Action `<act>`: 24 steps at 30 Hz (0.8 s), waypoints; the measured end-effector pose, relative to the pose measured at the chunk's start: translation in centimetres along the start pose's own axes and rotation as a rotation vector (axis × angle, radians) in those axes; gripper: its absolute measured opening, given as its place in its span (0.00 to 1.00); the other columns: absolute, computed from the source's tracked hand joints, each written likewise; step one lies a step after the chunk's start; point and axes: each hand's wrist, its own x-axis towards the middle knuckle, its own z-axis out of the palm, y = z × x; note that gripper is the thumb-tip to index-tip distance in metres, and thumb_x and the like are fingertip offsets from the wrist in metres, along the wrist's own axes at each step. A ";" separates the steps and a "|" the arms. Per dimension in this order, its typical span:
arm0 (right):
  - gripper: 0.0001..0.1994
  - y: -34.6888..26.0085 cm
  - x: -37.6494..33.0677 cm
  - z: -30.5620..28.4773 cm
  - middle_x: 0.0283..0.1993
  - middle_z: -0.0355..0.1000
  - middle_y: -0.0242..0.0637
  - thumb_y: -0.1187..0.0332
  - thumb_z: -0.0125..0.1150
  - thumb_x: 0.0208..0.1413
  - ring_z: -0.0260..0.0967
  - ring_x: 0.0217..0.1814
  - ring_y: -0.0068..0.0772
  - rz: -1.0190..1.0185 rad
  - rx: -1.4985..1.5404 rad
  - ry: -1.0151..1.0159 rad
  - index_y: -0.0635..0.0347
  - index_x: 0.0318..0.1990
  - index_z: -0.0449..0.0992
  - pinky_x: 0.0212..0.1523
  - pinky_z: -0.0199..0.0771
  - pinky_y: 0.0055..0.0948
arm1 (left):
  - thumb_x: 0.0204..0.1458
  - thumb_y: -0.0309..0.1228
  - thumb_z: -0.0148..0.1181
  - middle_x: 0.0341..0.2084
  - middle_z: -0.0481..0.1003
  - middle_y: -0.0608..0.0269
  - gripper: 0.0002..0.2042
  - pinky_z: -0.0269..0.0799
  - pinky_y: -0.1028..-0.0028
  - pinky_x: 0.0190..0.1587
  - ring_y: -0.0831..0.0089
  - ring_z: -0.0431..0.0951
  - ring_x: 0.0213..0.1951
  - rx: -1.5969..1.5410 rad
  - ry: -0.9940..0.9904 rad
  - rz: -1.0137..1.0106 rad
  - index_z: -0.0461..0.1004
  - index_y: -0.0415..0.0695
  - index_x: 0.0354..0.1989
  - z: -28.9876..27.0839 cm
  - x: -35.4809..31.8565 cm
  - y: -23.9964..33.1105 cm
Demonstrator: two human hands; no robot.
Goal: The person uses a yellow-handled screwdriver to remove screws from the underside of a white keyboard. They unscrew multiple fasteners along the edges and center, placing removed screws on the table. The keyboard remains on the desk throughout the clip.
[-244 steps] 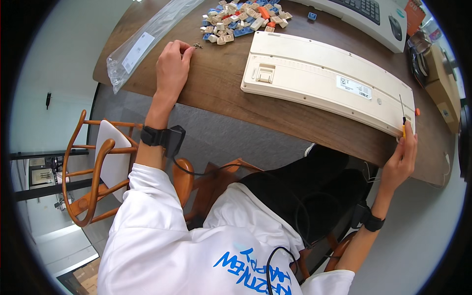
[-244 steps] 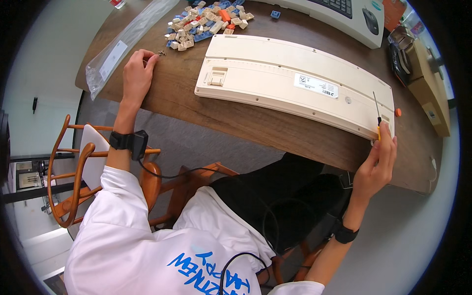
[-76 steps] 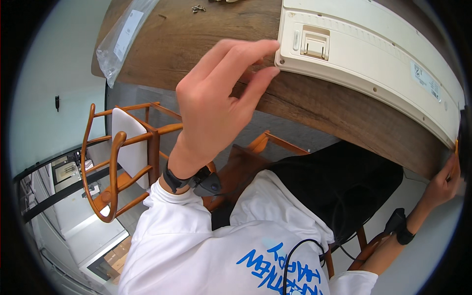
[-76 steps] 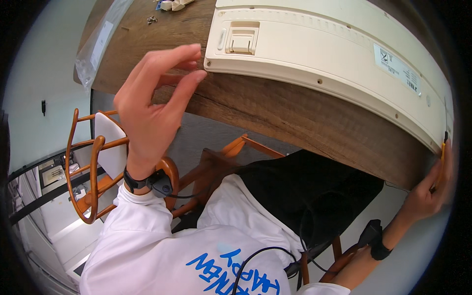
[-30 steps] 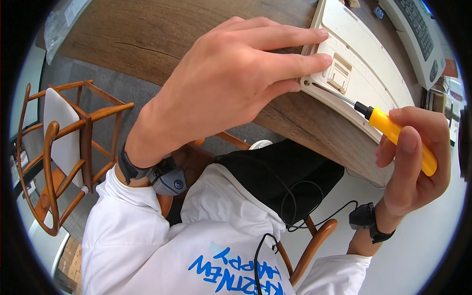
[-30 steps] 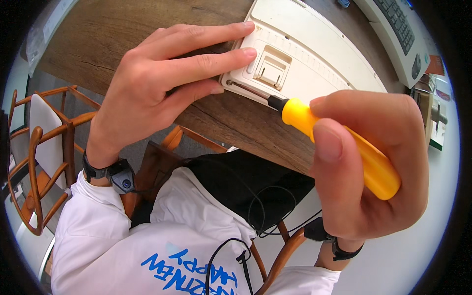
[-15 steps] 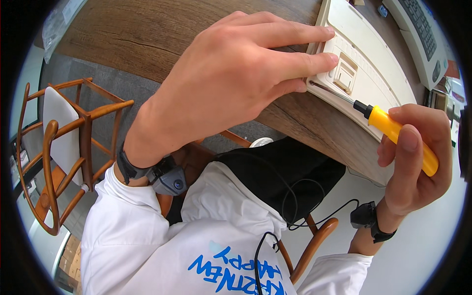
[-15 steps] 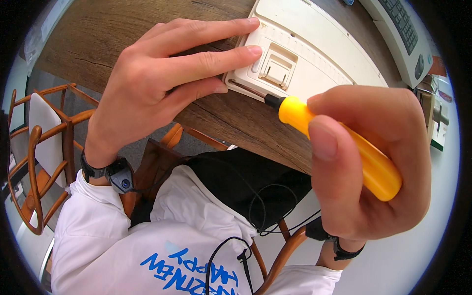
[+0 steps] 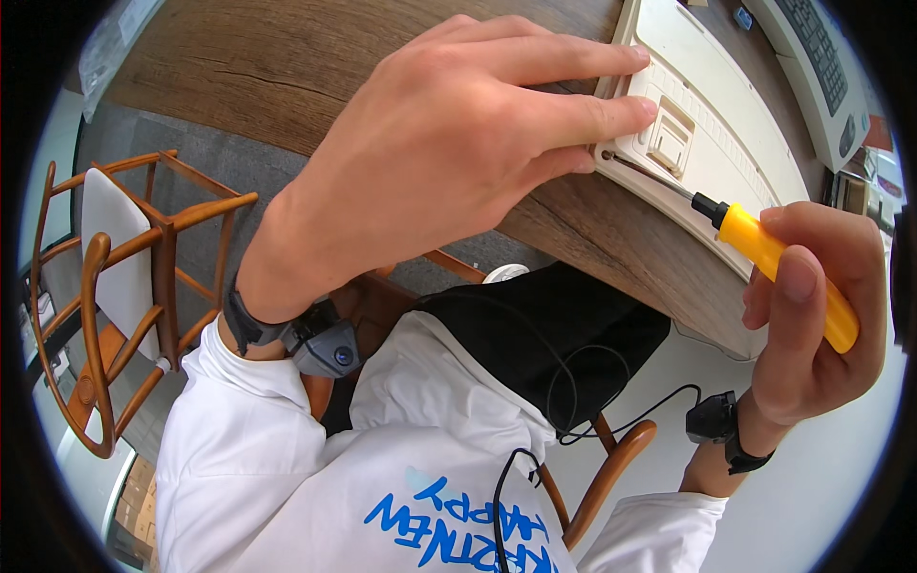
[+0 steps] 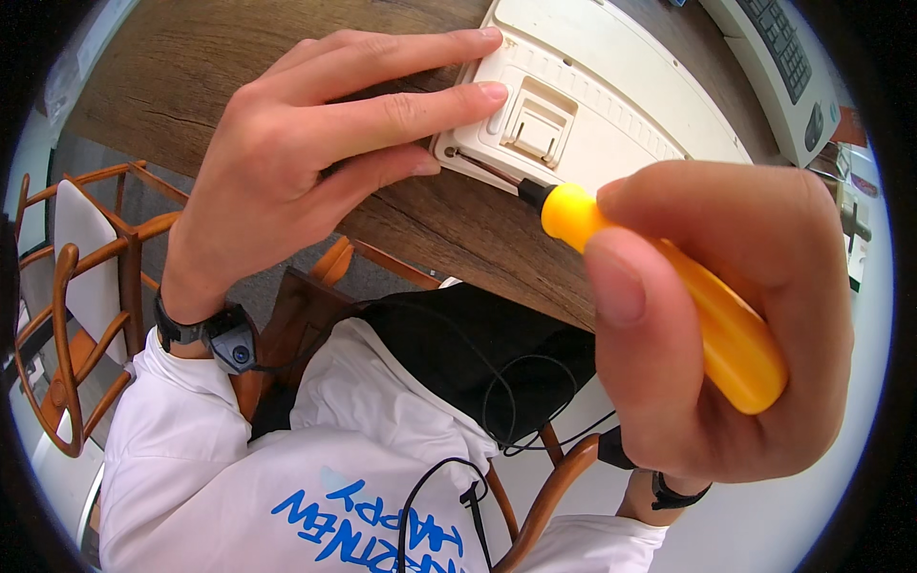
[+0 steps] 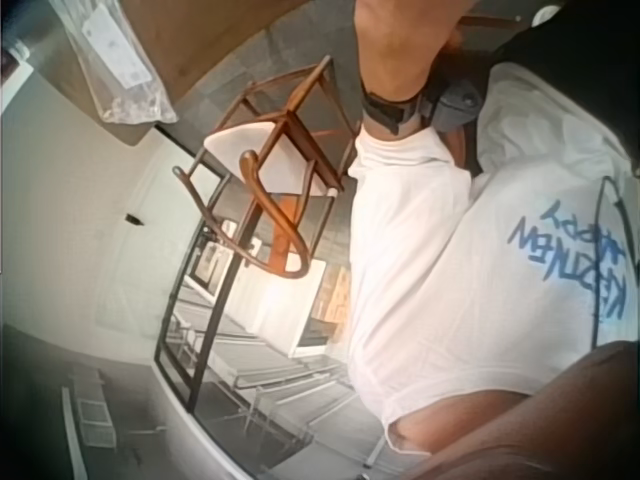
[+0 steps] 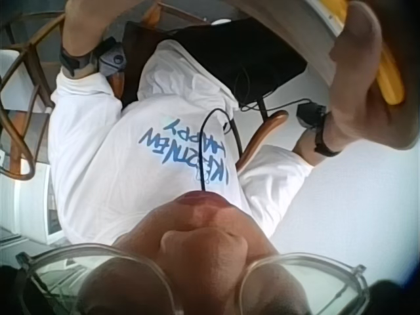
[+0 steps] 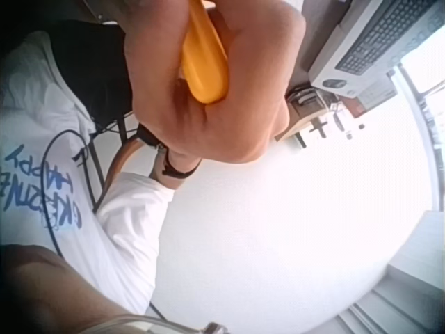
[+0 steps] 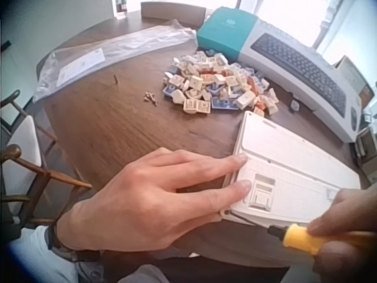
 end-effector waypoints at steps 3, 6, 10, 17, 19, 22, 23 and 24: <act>0.12 0.1 0.1 0.0 0.39 0.80 0.37 0.61 0.58 0.70 0.68 0.19 0.15 -0.024 -0.012 0.011 0.60 0.46 0.79 0.26 0.69 0.13 | 0.51 0.25 0.70 0.61 0.79 0.63 0.23 0.78 0.65 0.55 0.63 0.81 0.53 0.004 -0.004 0.001 0.84 0.53 0.58 0.0 -0.1 0.0; 0.12 0.1 0.2 0.0 0.38 0.79 0.37 0.60 0.58 0.71 0.68 0.19 0.15 -0.025 -0.015 0.012 0.60 0.46 0.79 0.26 0.69 0.13 | 0.51 0.25 0.70 0.61 0.79 0.63 0.23 0.78 0.65 0.55 0.63 0.82 0.53 0.005 -0.001 0.005 0.84 0.54 0.58 0.1 -0.1 -0.1; 0.13 0.0 0.5 0.1 0.36 0.79 0.36 0.59 0.57 0.71 0.68 0.19 0.15 -0.017 0.024 0.008 0.60 0.46 0.79 0.26 0.68 0.13 | 0.52 0.26 0.70 0.61 0.79 0.64 0.23 0.78 0.66 0.54 0.64 0.82 0.53 0.012 -0.001 0.005 0.84 0.55 0.58 0.2 -0.1 -0.1; 0.13 -0.3 0.9 0.0 0.36 0.78 0.36 0.59 0.56 0.71 0.68 0.19 0.15 -0.031 -0.004 -0.019 0.60 0.46 0.79 0.25 0.68 0.12 | 0.52 0.26 0.70 0.61 0.79 0.65 0.22 0.78 0.66 0.55 0.64 0.82 0.52 0.007 0.006 -0.004 0.84 0.55 0.57 0.1 -0.1 0.0; 0.13 -0.3 0.9 -0.1 0.36 0.78 0.36 0.59 0.56 0.71 0.68 0.19 0.15 -0.035 -0.020 -0.008 0.60 0.46 0.79 0.25 0.68 0.12 | 0.51 0.26 0.71 0.61 0.79 0.65 0.22 0.78 0.66 0.55 0.64 0.82 0.52 0.005 0.009 -0.001 0.84 0.55 0.57 0.2 -0.1 -0.1; 0.13 -0.4 0.8 -0.2 0.36 0.78 0.36 0.58 0.56 0.72 0.68 0.19 0.15 -0.023 -0.049 -0.003 0.59 0.45 0.79 0.25 0.68 0.12 | 0.51 0.26 0.71 0.61 0.79 0.65 0.22 0.78 0.66 0.55 0.64 0.82 0.52 0.011 0.007 0.001 0.85 0.55 0.57 0.2 -0.1 -0.1; 0.14 -0.5 0.8 -0.2 0.36 0.78 0.36 0.58 0.56 0.72 0.68 0.19 0.15 -0.028 -0.085 -0.017 0.59 0.45 0.79 0.25 0.68 0.12 | 0.51 0.26 0.71 0.61 0.79 0.65 0.22 0.78 0.66 0.55 0.64 0.82 0.52 0.011 0.007 0.000 0.85 0.55 0.57 0.2 -0.1 -0.1; 0.14 -0.5 0.7 -0.2 0.36 0.78 0.36 0.58 0.55 0.72 0.68 0.19 0.15 -0.008 -0.069 -0.006 0.59 0.45 0.79 0.25 0.68 0.12 | 0.51 0.26 0.71 0.61 0.79 0.65 0.22 0.78 0.65 0.55 0.64 0.82 0.52 0.011 0.006 0.000 0.85 0.55 0.57 0.2 -0.1 0.0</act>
